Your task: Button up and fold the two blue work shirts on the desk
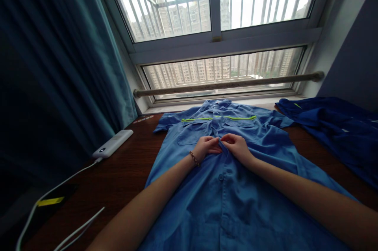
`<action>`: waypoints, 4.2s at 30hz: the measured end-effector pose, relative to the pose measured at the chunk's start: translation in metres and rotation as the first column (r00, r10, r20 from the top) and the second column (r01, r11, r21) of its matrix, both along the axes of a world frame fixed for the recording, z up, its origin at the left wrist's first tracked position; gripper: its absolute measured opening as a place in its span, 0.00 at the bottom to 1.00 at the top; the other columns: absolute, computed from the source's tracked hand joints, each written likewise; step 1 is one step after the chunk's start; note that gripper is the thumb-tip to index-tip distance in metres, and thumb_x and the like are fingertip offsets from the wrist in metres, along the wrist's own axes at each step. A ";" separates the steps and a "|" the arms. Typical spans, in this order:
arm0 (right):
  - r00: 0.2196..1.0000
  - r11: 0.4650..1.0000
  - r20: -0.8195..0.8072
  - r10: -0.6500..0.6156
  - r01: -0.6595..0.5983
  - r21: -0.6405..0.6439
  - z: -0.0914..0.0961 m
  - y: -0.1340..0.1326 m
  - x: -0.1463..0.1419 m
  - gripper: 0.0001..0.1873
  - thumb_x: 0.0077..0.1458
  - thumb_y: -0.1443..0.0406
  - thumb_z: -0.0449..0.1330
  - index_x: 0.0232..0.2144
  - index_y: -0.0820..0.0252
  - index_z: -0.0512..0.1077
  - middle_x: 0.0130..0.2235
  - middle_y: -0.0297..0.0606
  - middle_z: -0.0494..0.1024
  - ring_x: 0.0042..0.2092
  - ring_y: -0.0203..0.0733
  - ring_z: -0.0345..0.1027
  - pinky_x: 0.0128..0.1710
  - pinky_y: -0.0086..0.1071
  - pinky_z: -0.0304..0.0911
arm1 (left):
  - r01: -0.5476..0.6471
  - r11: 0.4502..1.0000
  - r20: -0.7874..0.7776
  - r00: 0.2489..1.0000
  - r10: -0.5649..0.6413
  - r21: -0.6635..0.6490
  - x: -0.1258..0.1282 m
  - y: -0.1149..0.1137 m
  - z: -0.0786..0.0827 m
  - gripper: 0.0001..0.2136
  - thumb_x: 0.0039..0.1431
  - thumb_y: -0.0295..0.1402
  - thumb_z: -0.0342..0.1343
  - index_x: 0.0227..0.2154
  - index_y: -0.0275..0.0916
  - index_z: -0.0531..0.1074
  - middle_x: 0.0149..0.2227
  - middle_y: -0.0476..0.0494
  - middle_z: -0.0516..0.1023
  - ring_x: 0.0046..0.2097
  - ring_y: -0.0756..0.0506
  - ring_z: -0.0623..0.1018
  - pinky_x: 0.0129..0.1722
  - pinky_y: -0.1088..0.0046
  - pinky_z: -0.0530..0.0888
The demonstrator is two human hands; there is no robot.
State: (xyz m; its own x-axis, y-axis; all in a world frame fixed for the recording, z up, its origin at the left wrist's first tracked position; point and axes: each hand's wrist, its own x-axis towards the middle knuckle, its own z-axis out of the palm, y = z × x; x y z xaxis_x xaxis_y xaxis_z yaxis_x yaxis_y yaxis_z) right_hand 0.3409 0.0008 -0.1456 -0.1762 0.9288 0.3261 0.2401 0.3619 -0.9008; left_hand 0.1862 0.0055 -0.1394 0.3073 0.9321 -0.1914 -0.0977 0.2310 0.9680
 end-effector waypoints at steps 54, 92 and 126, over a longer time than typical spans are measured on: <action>0.993 0.978 0.099 0.066 -0.044 -0.205 -0.010 0.013 -0.004 0.12 0.48 0.60 0.53 0.20 0.62 0.63 0.13 0.28 0.62 0.16 0.29 0.55 0.17 0.24 0.49 | -0.114 0.874 -0.176 0.959 0.221 0.473 0.011 -0.003 -0.014 0.05 0.43 0.23 0.52 0.26 0.35 0.62 0.23 0.52 0.65 0.25 0.54 0.67 0.26 0.80 0.65; 0.261 0.930 0.914 0.310 -0.284 -0.234 0.060 -0.089 -0.007 0.41 0.31 0.48 0.62 0.44 0.69 0.65 0.40 0.54 0.69 0.41 0.54 0.65 0.37 0.37 0.62 | 0.797 0.578 -0.835 0.190 -0.516 -0.175 0.009 -0.056 0.061 0.09 0.35 0.34 0.61 0.12 0.38 0.67 0.14 0.51 0.70 0.20 0.48 0.71 0.20 0.76 0.66; 0.917 0.821 -0.336 0.215 -0.356 -0.446 0.010 -0.019 0.040 0.20 0.38 0.52 0.61 0.26 0.66 0.72 0.25 0.36 0.73 0.25 0.33 0.64 0.26 0.28 0.58 | 0.214 0.682 -0.462 0.864 0.201 0.699 0.005 -0.024 0.009 0.05 0.46 0.32 0.56 0.26 0.35 0.71 0.28 0.47 0.73 0.30 0.51 0.70 0.30 0.77 0.66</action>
State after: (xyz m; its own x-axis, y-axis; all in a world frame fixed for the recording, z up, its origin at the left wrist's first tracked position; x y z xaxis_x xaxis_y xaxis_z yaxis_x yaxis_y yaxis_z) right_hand 0.3808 -0.0179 -0.1352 -0.4339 0.8970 -0.0850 -0.0702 -0.1277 -0.9893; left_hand 0.1916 -0.0183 -0.1299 0.3781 0.8324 0.4052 0.4062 -0.5425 0.7353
